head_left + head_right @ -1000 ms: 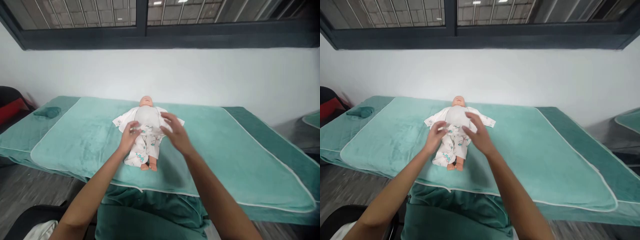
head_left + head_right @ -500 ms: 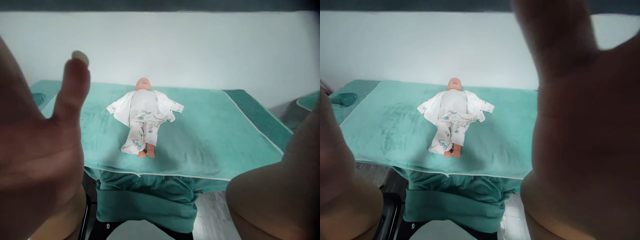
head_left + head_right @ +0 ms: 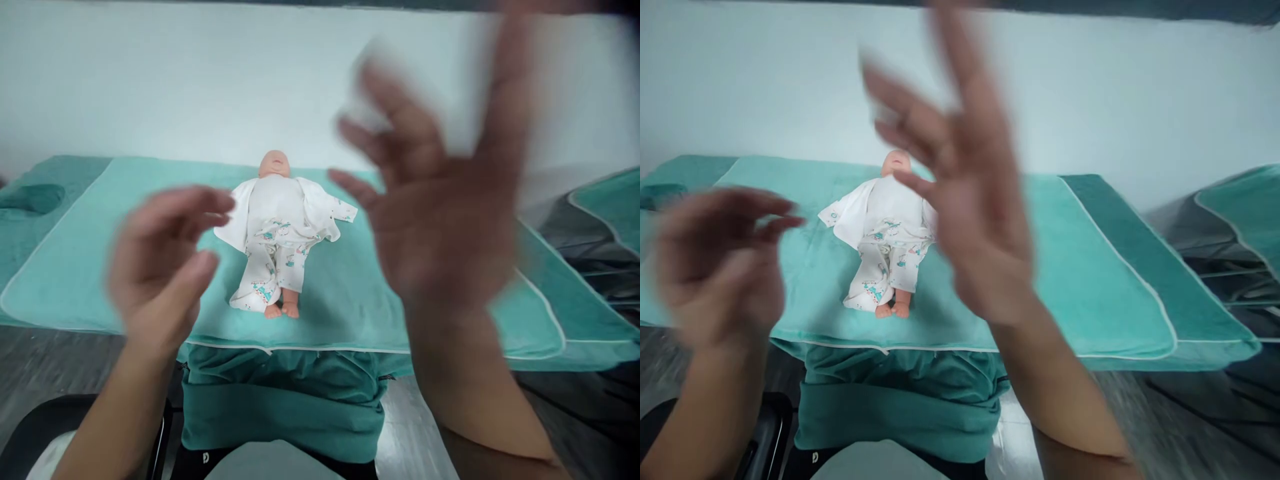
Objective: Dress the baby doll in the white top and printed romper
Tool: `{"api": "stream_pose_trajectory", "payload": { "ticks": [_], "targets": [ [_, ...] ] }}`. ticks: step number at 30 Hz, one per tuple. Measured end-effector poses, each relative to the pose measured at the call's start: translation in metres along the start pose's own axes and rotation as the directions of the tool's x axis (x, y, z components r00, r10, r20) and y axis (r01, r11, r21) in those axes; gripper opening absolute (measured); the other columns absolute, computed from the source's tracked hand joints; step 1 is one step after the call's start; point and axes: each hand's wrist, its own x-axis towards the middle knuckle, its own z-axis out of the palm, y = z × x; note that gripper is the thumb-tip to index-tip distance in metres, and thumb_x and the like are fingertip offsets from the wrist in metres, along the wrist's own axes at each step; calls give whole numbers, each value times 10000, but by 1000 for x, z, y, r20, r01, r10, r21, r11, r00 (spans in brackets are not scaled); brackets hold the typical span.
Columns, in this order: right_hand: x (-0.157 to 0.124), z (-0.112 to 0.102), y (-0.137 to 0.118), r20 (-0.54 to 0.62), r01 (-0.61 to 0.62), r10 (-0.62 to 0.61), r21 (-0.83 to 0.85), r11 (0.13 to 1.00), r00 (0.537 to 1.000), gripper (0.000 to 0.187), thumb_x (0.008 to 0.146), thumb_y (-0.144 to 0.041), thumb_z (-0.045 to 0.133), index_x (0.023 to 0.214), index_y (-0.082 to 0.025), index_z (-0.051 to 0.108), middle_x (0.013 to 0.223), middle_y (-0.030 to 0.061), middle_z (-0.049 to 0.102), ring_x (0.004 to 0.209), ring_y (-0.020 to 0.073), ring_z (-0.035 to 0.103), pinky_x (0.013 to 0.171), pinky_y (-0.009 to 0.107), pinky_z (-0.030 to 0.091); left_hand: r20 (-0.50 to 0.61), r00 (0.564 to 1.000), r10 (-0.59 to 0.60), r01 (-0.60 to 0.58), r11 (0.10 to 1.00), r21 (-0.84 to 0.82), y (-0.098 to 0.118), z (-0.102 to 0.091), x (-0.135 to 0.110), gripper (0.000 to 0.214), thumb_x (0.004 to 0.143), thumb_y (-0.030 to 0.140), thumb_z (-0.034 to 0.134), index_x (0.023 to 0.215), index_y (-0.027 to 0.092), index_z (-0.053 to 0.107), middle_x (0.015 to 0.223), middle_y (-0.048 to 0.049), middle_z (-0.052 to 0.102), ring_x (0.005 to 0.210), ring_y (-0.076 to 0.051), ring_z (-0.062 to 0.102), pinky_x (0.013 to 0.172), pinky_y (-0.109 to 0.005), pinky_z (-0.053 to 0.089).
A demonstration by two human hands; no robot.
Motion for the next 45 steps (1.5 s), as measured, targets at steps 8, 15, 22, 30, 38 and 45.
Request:
{"api": "stream_pose_trajectory", "payload": {
  "ticks": [8, 15, 22, 30, 38, 45],
  "targets": [
    [29, 98, 123, 152, -263, 309, -260, 929, 939, 276, 885, -446, 677, 928, -174, 669, 914, 79, 676, 990, 262, 624, 939, 453, 483, 230, 824, -517, 421, 832, 361, -142, -12, 4, 459, 786, 274, 719, 1238, 198, 699, 1259, -89, 675, 1150, -254, 597, 1015, -406, 468],
    [42, 62, 116, 338, -410, 312, 275, 870, 888, 150, 743, -251, 672, 864, -199, 599, 860, -15, 631, 788, 144, 565, 687, 260, 426, 488, 638, -595, 695, 719, -31, -133, -10, 20, 528, 849, 505, 718, 1298, 231, 683, 1288, -104, 675, 967, -197, 631, 852, -330, 478],
    [37, 56, 122, 475, -613, 411, 432, 662, 778, 194, 738, -315, 688, 880, -211, 607, 677, -61, 497, 553, 95, 398, 514, 237, 270, 486, 641, -594, 540, 799, 265, -132, 18, 35, 306, 749, 373, 794, 953, 166, 699, 699, 39, 572, 633, -109, 490, 597, -245, 341],
    [37, 52, 119, 611, -606, 444, 75, 792, 655, 381, 725, -511, 810, 793, -191, 614, 688, -53, 466, 600, 90, 380, 529, 245, 259, 404, 744, -531, 550, 831, 80, -143, 15, 39, 240, 696, 277, 770, 904, 176, 704, 867, 7, 689, 798, -148, 600, 751, -261, 433],
    [35, 54, 116, 364, -385, 256, 347, 855, 896, 263, 758, -414, 760, 832, -195, 636, 960, 10, 608, 865, 169, 551, 730, 278, 432, 322, 776, -543, 604, 786, -130, -145, 13, 45, 237, 701, 309, 787, 881, 158, 748, 821, -13, 720, 816, -177, 647, 781, -280, 472],
    [31, 81, 127, 364, -527, 382, 556, 643, 850, 278, 732, -367, 792, 896, -208, 634, 806, -32, 603, 720, 139, 552, 667, 257, 447, 243, 797, -553, 602, 697, -390, -150, 30, 51, 251, 734, 355, 785, 863, 175, 667, 721, -3, 665, 713, -168, 643, 658, -265, 471]
  ]
}}
